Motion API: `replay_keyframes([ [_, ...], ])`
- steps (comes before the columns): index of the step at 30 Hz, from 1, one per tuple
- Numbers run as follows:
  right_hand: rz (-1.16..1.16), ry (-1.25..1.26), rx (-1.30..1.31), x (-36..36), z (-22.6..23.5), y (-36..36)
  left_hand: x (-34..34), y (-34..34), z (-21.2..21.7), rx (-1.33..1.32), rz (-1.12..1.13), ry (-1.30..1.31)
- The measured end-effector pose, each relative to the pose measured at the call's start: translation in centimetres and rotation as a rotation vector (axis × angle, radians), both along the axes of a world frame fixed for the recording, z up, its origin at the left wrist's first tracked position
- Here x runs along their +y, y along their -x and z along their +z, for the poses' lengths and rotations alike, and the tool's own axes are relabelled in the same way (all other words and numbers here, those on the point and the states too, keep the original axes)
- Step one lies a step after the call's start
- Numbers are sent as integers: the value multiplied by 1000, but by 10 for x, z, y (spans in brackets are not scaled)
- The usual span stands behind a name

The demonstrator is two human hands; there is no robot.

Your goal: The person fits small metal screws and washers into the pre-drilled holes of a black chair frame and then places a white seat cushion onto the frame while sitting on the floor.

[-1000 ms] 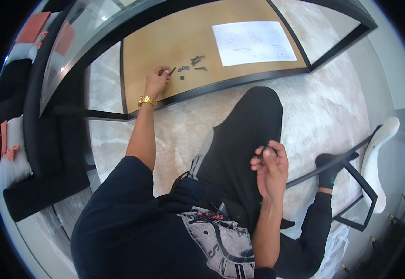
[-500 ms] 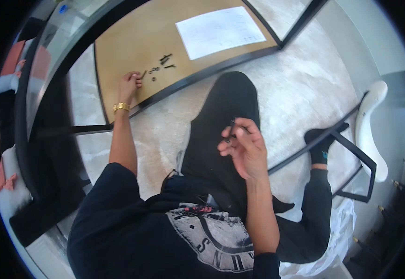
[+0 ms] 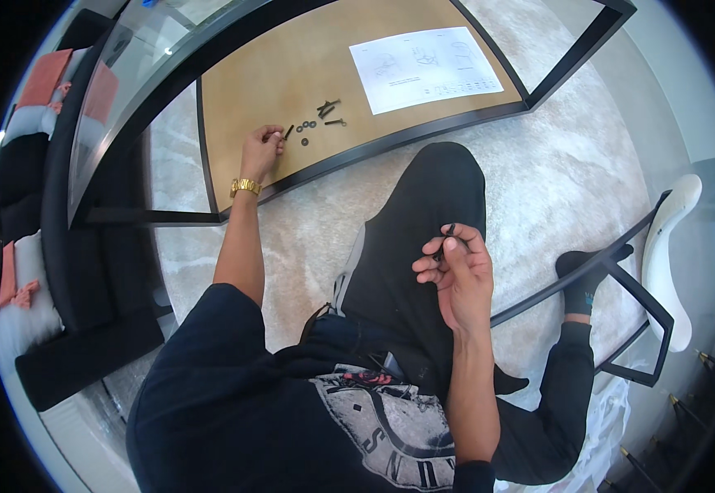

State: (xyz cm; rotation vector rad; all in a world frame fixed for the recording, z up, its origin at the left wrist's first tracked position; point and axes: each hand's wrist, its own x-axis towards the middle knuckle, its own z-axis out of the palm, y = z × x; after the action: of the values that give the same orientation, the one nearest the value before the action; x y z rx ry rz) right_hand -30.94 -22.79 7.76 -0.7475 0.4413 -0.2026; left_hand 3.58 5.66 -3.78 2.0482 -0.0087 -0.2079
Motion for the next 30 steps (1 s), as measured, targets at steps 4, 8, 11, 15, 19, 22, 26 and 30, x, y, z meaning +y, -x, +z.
replay_keyframes([
  [4, 8, 14, 24, 0, 1, -2, 7, -3, -11, -20, -24, 14],
  [8, 27, 35, 32, -3, -8, 1, 12, -8, -21, -28, -32, 17],
  [11, 19, 24, 55, -5, -7, 2, 11, -12, -26, -52, -56, 17],
  [15, 20, 33, 78, -3, -6, 2, 12, -5, -24, -57, -44, -12],
  [19, 23, 20, 81, -5, -7, 2, 14, -8, -20, -63, -51, -10],
  [22, 10, 46, 95, -9, -8, 5, 6, -7, -20, -96, -52, -20],
  [26, -18, 112, 123, -8, -5, 6, 9, -6, -19, -91, -77, -5],
  [30, -46, 141, 135, -11, -8, 7, 12, -4, -20, -118, -85, -5],
])
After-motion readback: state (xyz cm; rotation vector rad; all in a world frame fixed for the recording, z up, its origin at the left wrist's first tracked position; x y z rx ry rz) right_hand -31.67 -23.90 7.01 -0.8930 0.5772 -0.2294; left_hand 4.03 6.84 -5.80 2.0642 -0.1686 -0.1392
